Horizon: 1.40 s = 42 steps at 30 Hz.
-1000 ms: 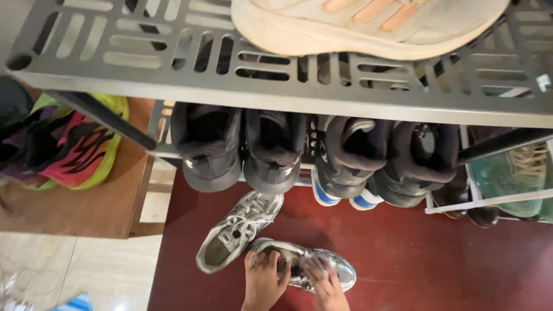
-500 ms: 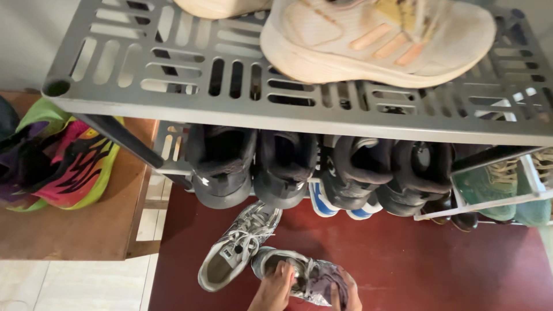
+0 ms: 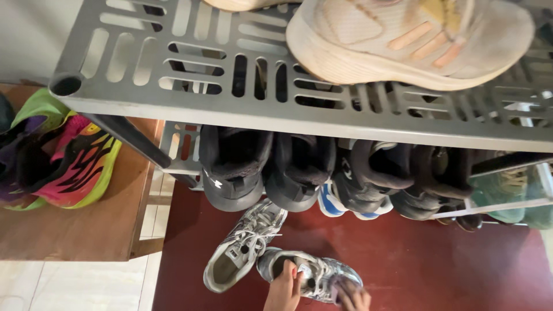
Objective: The person wipes the exterior and interior of a pair of silver sneakers using a pink cloth. They handle the shoes one at a time, rotating them to clean different sides and the inside lining on a red table.
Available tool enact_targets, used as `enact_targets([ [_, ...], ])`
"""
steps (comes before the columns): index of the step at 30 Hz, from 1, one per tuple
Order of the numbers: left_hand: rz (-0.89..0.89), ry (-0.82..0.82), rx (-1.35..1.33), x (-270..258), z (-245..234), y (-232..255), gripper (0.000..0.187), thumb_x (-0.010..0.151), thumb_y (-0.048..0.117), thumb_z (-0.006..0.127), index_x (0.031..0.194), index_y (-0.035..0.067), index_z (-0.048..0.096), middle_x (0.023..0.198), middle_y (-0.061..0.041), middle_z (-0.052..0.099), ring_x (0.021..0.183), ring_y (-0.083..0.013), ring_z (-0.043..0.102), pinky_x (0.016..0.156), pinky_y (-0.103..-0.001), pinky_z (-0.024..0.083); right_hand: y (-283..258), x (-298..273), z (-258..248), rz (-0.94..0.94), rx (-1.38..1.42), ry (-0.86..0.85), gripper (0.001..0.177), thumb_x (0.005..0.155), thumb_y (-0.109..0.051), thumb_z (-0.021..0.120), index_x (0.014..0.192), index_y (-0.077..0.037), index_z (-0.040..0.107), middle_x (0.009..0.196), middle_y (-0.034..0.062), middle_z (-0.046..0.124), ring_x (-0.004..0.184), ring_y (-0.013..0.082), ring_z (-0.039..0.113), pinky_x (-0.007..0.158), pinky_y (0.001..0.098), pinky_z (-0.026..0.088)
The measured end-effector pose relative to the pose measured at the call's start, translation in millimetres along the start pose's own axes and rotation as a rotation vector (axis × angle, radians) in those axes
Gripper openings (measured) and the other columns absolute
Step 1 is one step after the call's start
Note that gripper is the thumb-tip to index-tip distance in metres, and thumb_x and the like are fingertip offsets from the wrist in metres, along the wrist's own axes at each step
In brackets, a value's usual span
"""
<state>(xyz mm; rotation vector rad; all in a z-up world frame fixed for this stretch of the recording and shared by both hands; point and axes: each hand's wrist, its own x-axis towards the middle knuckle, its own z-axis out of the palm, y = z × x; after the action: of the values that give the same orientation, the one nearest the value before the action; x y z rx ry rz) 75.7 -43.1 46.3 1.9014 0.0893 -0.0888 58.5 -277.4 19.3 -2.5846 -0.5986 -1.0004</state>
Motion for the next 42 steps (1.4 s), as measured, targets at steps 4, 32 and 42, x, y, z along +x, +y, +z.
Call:
enact_targets([
  [4,0.021,-0.041,-0.015,1,-6,7,0.022,0.096,0.015,0.065,0.099,0.010,0.043,0.080,-0.020,0.063,0.079,-0.0470,0.064,0.061,-0.052,0.050,4,-4,-17,0.107,-0.123,-0.056,0.029,0.070,-0.014,0.069,0.098,-0.010,0.077,0.102,0.0001,0.074,0.097,0.0195,0.068,0.088,0.0375,0.050],
  [32,0.222,-0.101,-0.029,-4,-5,-12,0.027,0.091,0.010,0.066,0.108,0.006,0.046,0.083,-0.018,0.066,0.075,-0.0394,0.068,0.067,-0.048,0.053,21,-4,-5,0.083,-0.060,-0.092,0.034,0.059,-0.007,0.077,0.094,-0.007,0.074,0.098,0.0023,0.071,0.083,0.0268,0.069,0.073,0.0379,0.054],
  [42,0.266,-0.155,0.079,-3,-15,-5,0.023,0.094,0.019,0.066,0.111,0.008,0.054,0.094,-0.015,0.069,0.085,-0.0399,0.067,0.076,-0.051,0.051,-44,76,-3,0.309,0.420,-0.151,0.040,0.080,-0.009,0.069,0.120,-0.006,0.067,0.131,0.0181,0.061,0.116,0.0336,0.062,0.099,0.0445,0.049],
])
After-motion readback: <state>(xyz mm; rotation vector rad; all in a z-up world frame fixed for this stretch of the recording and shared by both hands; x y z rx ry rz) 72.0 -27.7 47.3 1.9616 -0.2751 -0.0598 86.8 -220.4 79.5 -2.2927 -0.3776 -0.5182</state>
